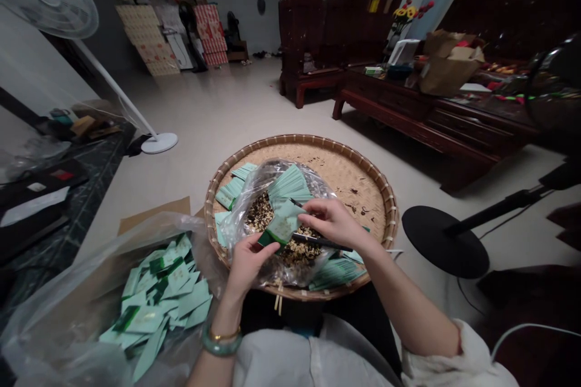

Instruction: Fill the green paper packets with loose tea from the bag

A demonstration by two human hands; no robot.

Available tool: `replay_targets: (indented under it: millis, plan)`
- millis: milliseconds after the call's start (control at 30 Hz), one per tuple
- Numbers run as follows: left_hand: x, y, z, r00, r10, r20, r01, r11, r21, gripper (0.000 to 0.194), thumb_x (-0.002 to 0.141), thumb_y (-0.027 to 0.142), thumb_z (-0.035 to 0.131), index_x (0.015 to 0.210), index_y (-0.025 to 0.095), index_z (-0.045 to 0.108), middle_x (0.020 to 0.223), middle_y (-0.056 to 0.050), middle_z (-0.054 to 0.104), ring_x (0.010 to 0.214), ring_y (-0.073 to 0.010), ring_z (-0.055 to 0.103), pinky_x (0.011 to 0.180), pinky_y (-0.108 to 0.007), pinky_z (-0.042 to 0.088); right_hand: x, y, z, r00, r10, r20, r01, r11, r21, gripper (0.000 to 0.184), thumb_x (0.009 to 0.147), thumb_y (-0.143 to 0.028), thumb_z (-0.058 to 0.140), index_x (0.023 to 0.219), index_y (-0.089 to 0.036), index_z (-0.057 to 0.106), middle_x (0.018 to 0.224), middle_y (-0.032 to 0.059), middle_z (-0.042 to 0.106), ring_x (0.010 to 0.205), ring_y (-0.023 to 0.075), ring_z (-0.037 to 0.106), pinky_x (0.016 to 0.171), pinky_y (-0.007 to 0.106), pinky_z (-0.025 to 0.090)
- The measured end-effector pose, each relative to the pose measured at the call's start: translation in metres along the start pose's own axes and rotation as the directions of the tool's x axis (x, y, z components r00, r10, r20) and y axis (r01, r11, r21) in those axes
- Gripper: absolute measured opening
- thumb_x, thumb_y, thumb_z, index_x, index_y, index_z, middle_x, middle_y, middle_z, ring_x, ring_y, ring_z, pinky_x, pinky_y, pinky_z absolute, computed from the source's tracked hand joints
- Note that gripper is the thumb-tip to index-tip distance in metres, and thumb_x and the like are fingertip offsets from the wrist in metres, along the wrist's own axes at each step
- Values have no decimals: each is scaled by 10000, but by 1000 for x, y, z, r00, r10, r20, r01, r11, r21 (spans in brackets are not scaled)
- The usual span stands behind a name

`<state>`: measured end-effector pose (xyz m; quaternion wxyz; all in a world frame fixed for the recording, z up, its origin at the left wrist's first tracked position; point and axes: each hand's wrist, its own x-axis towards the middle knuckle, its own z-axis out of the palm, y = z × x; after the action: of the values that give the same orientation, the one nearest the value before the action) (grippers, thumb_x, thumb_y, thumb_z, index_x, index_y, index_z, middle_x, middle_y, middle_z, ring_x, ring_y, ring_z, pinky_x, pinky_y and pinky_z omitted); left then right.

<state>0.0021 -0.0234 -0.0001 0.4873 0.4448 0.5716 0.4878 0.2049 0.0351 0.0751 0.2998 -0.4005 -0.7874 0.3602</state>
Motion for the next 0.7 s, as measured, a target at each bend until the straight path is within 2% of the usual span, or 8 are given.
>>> replay_targets:
  millis: [100,233,300,400,467,600,700]
  plan:
    - [-2,3,1,1000,-24,9,24,998,-51,256,548,278,794,741,124,726,673,-27,713,588,-143,600,579,-230,457,-1,7,-1,994,100,54,-105,989,106,301,811,-358,607,597,-148,584,549,-15,569,515,91,465,487,206,322]
    - [-2,5,4,999,-34,20,35,997,-69,231,533,264,801,704,131,722,649,-24,710,569,-138,601,559,-225,455,-4,14,-3,977,168,131,-200,935,293,280,770,-386,641,639,-141,606,572,5,619,502,98,514,494,209,368]
    - [0,8,5,999,-28,23,30,994,-100,278,516,252,810,757,141,728,729,-40,732,654,-162,643,622,-242,487,-5,16,-4,975,169,145,-208,924,320,260,748,-366,662,631,-143,595,565,-2,606,499,94,509,486,204,360]
    - [2,15,7,997,-3,73,15,986,-167,438,520,241,814,941,163,723,982,-84,731,907,-215,661,797,-294,504,-6,17,-2,968,162,193,-215,930,297,193,736,-310,671,664,-143,605,561,-13,588,505,91,505,485,199,357]
    - [5,18,10,995,-18,99,35,984,-176,425,544,267,808,946,157,726,981,-94,732,903,-219,663,806,-305,507,-6,17,2,962,160,223,-220,935,278,153,730,-287,673,718,-144,623,556,-19,582,509,94,508,485,198,365]
    - [9,13,20,995,-104,4,102,964,-246,321,524,310,822,775,130,734,750,-57,741,664,-161,653,658,-256,508,-4,20,14,970,185,155,-231,901,368,157,720,-276,673,777,-148,603,543,-47,534,491,78,478,464,184,363]
    - [8,7,26,987,-158,-42,132,922,-364,319,524,353,822,711,120,707,641,-27,711,574,-131,621,589,-231,493,-4,26,26,971,234,41,-221,826,518,322,682,-290,698,952,-169,572,604,-68,513,491,70,465,447,178,385]
